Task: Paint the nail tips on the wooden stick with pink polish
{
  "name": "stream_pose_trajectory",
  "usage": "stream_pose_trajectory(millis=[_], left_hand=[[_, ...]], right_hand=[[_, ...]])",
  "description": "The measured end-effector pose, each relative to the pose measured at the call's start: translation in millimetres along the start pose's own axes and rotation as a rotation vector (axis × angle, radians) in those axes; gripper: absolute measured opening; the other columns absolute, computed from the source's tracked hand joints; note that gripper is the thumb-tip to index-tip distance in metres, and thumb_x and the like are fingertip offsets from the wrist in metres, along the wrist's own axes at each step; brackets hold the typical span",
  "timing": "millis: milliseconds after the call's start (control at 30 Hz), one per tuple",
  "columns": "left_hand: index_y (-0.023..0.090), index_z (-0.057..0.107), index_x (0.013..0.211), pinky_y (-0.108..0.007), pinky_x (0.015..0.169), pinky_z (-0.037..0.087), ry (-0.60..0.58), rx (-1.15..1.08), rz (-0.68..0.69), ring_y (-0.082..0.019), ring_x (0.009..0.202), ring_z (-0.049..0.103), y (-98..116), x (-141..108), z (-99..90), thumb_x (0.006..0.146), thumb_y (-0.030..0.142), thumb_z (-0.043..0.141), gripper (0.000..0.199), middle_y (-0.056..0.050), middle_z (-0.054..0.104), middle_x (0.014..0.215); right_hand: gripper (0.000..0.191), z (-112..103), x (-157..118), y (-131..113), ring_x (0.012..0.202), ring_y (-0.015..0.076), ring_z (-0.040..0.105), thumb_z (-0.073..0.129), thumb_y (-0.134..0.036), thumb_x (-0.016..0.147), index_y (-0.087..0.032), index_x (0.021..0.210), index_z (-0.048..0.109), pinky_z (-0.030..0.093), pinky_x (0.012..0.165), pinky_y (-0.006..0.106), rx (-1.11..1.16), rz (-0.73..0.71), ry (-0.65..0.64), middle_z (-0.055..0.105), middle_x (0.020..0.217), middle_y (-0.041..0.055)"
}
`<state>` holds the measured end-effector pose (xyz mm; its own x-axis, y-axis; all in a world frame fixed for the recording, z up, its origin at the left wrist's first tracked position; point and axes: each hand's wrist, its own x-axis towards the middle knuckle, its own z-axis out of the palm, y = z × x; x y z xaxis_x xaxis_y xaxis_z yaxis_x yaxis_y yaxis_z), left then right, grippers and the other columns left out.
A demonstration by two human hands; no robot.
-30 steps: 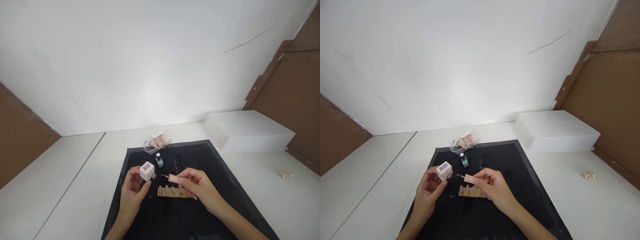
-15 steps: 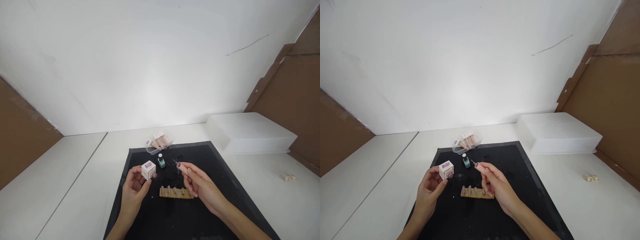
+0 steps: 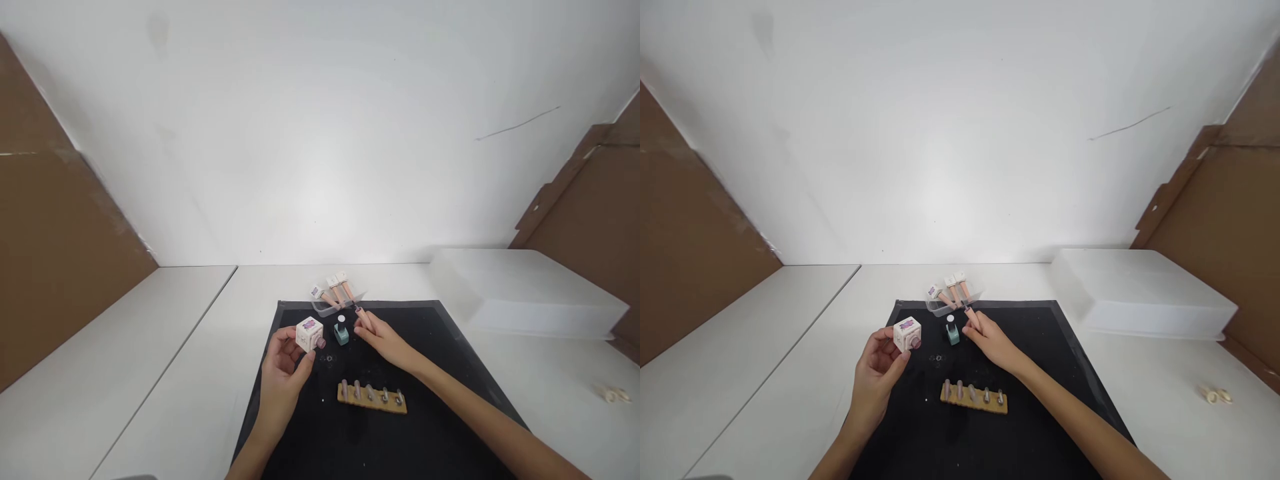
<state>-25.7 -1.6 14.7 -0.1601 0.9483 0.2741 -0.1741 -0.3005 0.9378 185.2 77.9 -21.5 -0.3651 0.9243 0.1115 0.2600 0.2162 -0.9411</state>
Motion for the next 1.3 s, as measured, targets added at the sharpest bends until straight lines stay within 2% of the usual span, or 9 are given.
stream_pose_trajectory(millis=[33, 100, 233, 333, 767, 867, 1000, 1100, 1300], left_hand=[[0.02, 0.049, 0.092, -0.03, 0.077, 0.049, 0.014, -0.001, 0.008, -0.016, 0.085, 0.064, 1, 1, -0.8, 0.074, 0.023, 0.064, 0.024, -0.004, 0.065, 0.09], [0.019, 0.049, 0.091, -0.03, 0.076, 0.049, 0.04, 0.001, 0.022, -0.016, 0.083, 0.064, 2, 2, -2.2, 0.073, 0.023, 0.065, 0.024, -0.004, 0.065, 0.088], [0.019, 0.049, 0.09, -0.03, 0.076, 0.049, 0.052, 0.004, 0.024, -0.017, 0.083, 0.063, 5, 3, -3.9, 0.073, 0.024, 0.065, 0.024, -0.004, 0.065, 0.087], [0.019, 0.049, 0.091, -0.031, 0.077, 0.049, 0.049, 0.003, 0.03, -0.017, 0.084, 0.063, 5, 2, -4.9, 0.073, 0.024, 0.065, 0.024, -0.004, 0.065, 0.088], [0.019, 0.047, 0.093, -0.035, 0.081, 0.047, 0.013, 0.08, 0.015, -0.019, 0.086, 0.063, 3, 4, -10.0, 0.074, 0.025, 0.062, 0.025, -0.006, 0.064, 0.09], [0.019, 0.047, 0.093, -0.036, 0.08, 0.049, -0.029, 0.224, -0.001, -0.019, 0.083, 0.063, 1, 7, -11.6, 0.075, 0.024, 0.06, 0.023, -0.006, 0.064, 0.088], [0.021, 0.05, 0.091, -0.035, 0.076, 0.05, -0.09, 0.572, 0.094, -0.018, 0.08, 0.061, -3, 9, -13.3, 0.074, 0.018, 0.056, 0.019, -0.002, 0.06, 0.087], [0.022, 0.049, 0.09, -0.035, 0.074, 0.051, -0.187, 0.78, 0.137, -0.018, 0.08, 0.06, -6, 10, -14.3, 0.075, 0.014, 0.05, 0.017, -0.003, 0.055, 0.089], [0.023, 0.048, 0.089, -0.033, 0.071, 0.049, -0.325, 0.899, 0.116, -0.019, 0.08, 0.06, -13, 12, -16.1, 0.073, 0.008, 0.045, 0.021, -0.003, 0.052, 0.089]], right_hand=[[0.016, 3, 6, 1, 0.077, 0.0172, 0.052, 0.06, -0.029, 0.078, -0.018, 0.088, 0.055, 0.042, 0.069, 0.03, -0.008, -0.021, -0.026, 0.056, 0.086, 0.0011], [0.036, 10, 16, 3, 0.087, 0.0202, 0.054, 0.066, -0.021, 0.07, -0.018, 0.104, 0.054, 0.042, 0.076, 0.033, -0.021, -0.052, -0.079, 0.059, 0.099, 0.0039], [0.059, 20, 27, 4, 0.091, 0.0213, 0.054, 0.063, -0.01, 0.066, -0.019, 0.121, 0.047, 0.04, 0.083, 0.035, -0.056, -0.108, -0.126, 0.061, 0.1, 0.0033], [0.065, 26, 28, 0, 0.093, 0.0207, 0.053, 0.061, -0.007, 0.065, -0.021, 0.126, 0.043, 0.038, 0.085, 0.035, -0.083, -0.145, -0.152, 0.062, 0.1, 0.0023], [0.054, 43, 28, -14, 0.102, 0.0266, 0.054, 0.069, -0.012, 0.063, -0.019, 0.114, 0.054, 0.038, 0.089, 0.039, -0.137, -0.166, -0.165, 0.062, 0.107, 0.0063], [0.048, 36, 26, -12, 0.1, 0.0247, 0.055, 0.067, -0.013, 0.066, -0.02, 0.112, 0.054, 0.039, 0.089, 0.039, -0.107, -0.162, -0.131, 0.062, 0.112, 0.0063], [0.035, 20, 21, -4, 0.099, 0.0243, 0.055, 0.062, -0.019, 0.073, -0.018, 0.107, 0.055, 0.041, 0.086, 0.04, -0.07, -0.12, -0.022, 0.061, 0.111, 0.0089], [0.031, 10, 12, 3, 0.098, 0.0242, 0.056, 0.062, -0.023, 0.073, -0.018, 0.103, 0.055, 0.044, 0.082, 0.039, -0.039, -0.074, 0.043, 0.061, 0.106, 0.009], [0.024, 0, -5, 11, 0.089, 0.0225, 0.056, 0.062, -0.029, 0.073, -0.017, 0.092, 0.057, 0.046, 0.076, 0.036, 0.008, -0.024, 0.113, 0.06, 0.095, 0.0076]])
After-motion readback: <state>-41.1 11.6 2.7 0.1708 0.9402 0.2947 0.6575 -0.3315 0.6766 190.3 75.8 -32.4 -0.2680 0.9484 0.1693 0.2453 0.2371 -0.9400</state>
